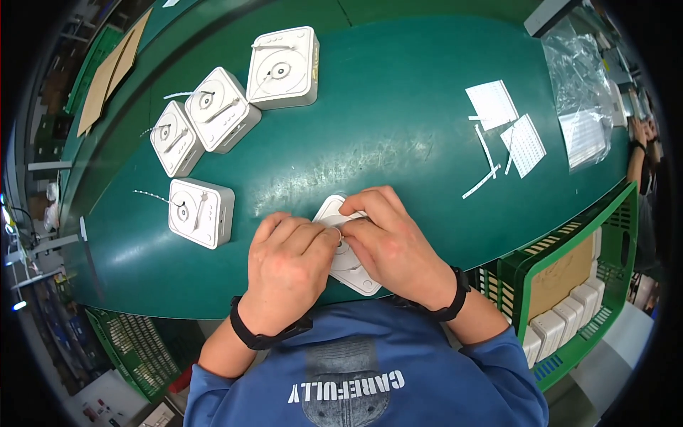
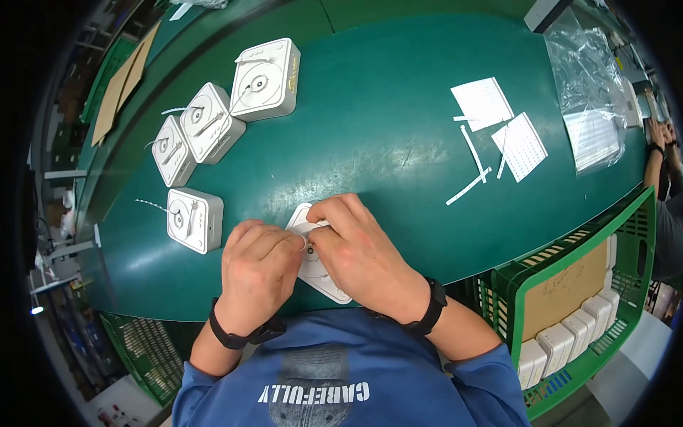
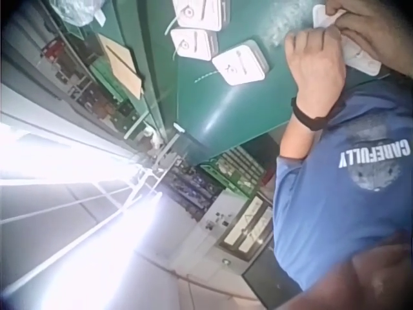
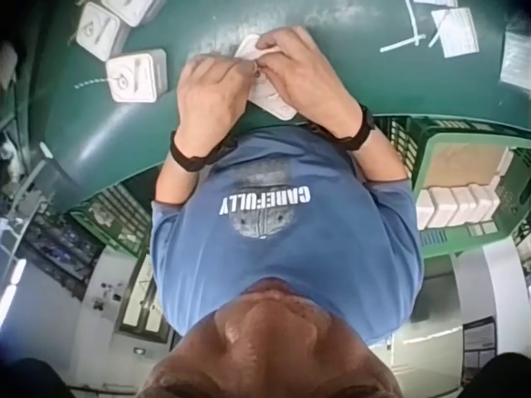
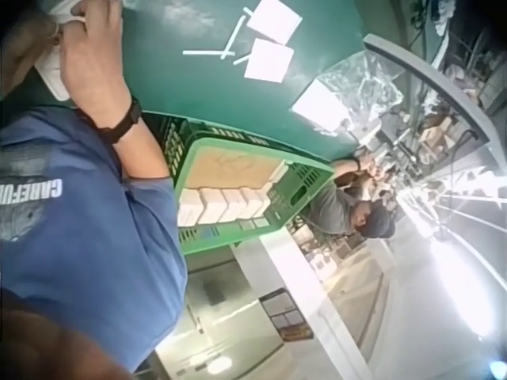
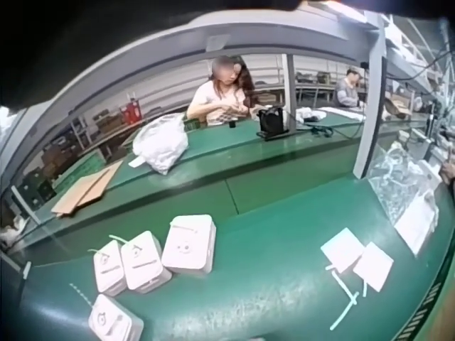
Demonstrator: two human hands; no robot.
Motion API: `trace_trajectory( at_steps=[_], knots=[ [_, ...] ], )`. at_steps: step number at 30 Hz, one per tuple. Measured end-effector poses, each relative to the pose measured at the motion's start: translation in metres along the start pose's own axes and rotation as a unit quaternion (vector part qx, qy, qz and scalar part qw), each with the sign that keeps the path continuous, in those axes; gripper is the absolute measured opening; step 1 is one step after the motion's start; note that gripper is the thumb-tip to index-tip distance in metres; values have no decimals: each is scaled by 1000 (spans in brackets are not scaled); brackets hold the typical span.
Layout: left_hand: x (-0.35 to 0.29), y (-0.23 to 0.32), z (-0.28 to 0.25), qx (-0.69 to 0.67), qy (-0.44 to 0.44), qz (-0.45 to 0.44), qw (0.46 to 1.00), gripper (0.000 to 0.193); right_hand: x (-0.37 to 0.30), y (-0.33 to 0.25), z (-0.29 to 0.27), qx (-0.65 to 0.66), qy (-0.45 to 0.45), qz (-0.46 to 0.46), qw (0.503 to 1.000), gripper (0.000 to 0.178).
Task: The person picks up a white square device and threads a white strip through its center by hand. The person repeats this process with a second device and strip, then places the devices onto the green work surface.
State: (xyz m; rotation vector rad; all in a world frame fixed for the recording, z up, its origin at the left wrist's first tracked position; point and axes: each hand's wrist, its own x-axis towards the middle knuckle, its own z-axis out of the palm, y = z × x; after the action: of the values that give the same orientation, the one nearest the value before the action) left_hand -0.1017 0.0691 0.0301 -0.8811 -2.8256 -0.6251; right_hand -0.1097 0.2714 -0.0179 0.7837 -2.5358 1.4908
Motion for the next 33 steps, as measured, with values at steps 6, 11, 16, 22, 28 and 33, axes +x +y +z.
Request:
trace_trajectory(
  at_steps=[6,11,16,22,28,33],
  knots=[
    [0,-1,7,-42,10,-16,999,26,0,5,1,5,4,-3,1000,14],
    [-2,-4,7,-50,2,-25,998,22,-1,-1,2,-74,-5,-35,997,15],
    [-3,-5,9,-55,-2,-22,998,21,-4,-5,6,-120,4,-34,992,18],
    [2,-1,7,-41,-5,-6,999,23,-10,-9,0,-117,3,-34,992,21],
    [3,0,5,-39,-26,-27,999,19,-21,-1,4,-52,41,-18,998,22],
    [8,-3,1,-49,-52,-34,997,18,-23,-1,2,-21,46,-13,999,21]
  ],
)
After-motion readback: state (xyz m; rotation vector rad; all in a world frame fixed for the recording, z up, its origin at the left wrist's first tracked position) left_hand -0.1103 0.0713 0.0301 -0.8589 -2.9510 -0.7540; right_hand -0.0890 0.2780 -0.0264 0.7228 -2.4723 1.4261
